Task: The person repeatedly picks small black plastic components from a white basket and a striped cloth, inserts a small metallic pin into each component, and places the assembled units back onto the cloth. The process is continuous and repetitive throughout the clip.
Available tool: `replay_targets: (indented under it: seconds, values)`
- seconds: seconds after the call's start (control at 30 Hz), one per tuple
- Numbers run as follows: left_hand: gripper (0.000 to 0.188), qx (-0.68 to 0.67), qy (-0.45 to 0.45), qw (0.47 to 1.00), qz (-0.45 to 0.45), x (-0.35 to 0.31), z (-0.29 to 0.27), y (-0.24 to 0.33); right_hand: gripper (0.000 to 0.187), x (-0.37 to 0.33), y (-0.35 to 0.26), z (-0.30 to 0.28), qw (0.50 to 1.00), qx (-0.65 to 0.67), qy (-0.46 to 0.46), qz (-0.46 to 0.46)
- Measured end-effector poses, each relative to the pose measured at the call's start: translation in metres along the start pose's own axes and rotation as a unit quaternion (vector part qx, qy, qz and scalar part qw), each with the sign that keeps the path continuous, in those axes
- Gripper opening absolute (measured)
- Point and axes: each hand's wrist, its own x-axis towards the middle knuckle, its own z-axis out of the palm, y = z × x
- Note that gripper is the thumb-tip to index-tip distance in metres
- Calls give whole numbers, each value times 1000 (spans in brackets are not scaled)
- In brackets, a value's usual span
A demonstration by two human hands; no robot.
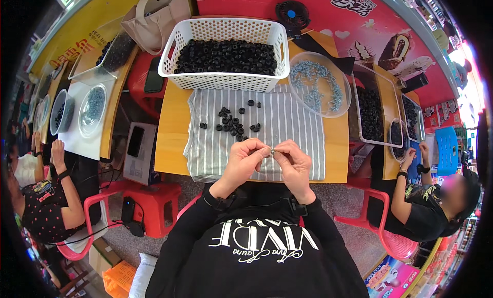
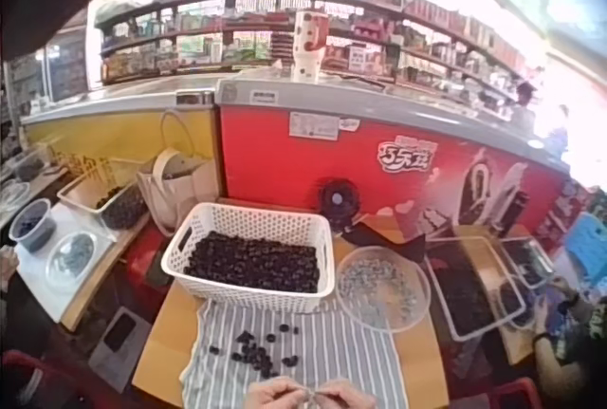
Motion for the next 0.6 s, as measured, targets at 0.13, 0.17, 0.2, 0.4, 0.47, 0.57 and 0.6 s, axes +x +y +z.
replay_targets:
  seconds: [0.13,0.17,0.2,0.4,0.47,0.57,0.6]
  values:
    - [6,56,22,997,40,-1,3,2,7,1,2,-3,999,-32,-14,22]
    - [6,78,27,995,62,-1,4,2,6,2,2,-4,998,-46,-18,23]
    - [6,100,32,991,84,-1,5,3,6,3,2,-5,997,-64,-26,16]
    - [6,203,24,965,165,-2,6,5,8,8,-7,-7,983,-168,-45,-59]
    - [8,186,29,974,123,-2,6,5,9,10,-7,-6,976,-185,-42,-104]
    - [14,79,11,997,21,-2,4,5,10,10,-12,-4,970,-204,-37,-123]
    - [16,29,1,999,-20,-1,4,6,11,10,-11,-4,961,-228,-34,-151]
